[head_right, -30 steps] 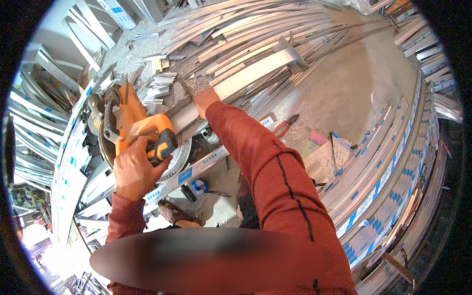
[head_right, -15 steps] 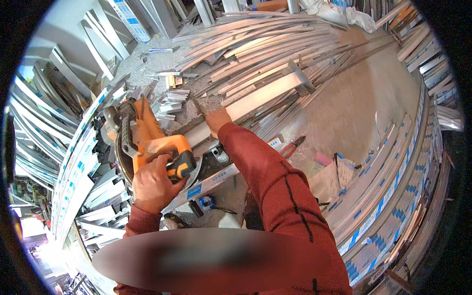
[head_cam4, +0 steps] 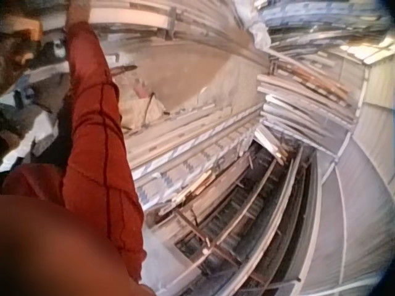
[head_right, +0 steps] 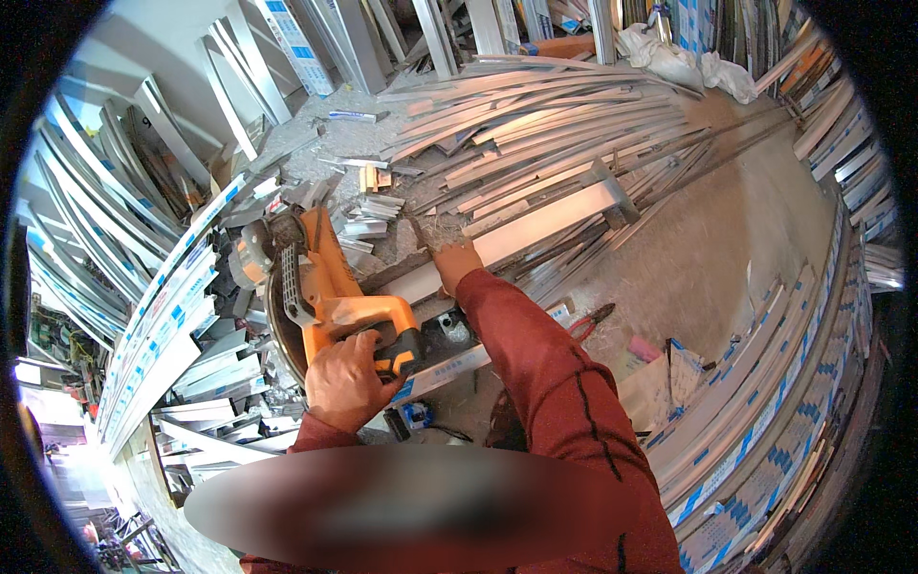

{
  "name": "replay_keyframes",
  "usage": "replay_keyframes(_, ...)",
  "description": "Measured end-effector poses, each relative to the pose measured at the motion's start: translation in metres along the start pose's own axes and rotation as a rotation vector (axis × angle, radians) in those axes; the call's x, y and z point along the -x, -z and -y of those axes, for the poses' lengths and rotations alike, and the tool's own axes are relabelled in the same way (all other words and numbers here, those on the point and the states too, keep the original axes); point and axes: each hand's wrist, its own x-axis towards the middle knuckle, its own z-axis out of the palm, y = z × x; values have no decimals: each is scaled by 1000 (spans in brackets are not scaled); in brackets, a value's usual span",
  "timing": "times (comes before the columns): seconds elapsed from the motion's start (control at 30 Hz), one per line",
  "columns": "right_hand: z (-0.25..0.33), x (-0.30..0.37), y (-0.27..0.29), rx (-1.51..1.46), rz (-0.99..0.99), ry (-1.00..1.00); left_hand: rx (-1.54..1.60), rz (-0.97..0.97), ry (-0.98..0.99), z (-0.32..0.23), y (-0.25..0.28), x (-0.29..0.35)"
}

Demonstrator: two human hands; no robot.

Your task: The person measures aluminum profiles with a tape measure, marks them, and cuts them to length using a miter saw. Cut pieces are placed on the floor among other profiles.

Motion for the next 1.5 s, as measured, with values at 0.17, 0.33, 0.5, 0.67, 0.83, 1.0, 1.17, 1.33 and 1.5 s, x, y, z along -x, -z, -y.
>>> replay_keyframes(0.17,2,2,6,-1,2,-1,9,-23,0,-1,-5,3)
replay_keyframes(0.33,3,3,10,-2,46,-10,10,-34,-3,-1,-7,4)
replay_keyframes(0.5,3,2,9,8,50,-21,10,-34,-8,0,-9,6)
replay_keyframes(0.67,4,0,10,33,87,-29,1,-66,-35,1,-13,7)
replay_keyframes(0.83,4,0,13,25,121,-34,-19,-81,-48,0,-17,8)
replay_keyframes(1.0,3,-1,11,16,106,-30,0,-5,-2,-2,-18,9)
replay_keyframes(1.17,3,-3,8,16,103,-46,3,-22,-9,-3,-20,11)
replay_keyframes(1.33,3,-2,8,17,128,-48,-11,-28,-20,-3,-25,12)
replay_keyframes(1.5,3,-3,9,14,123,-42,-40,-2,-13,-3,-29,14)
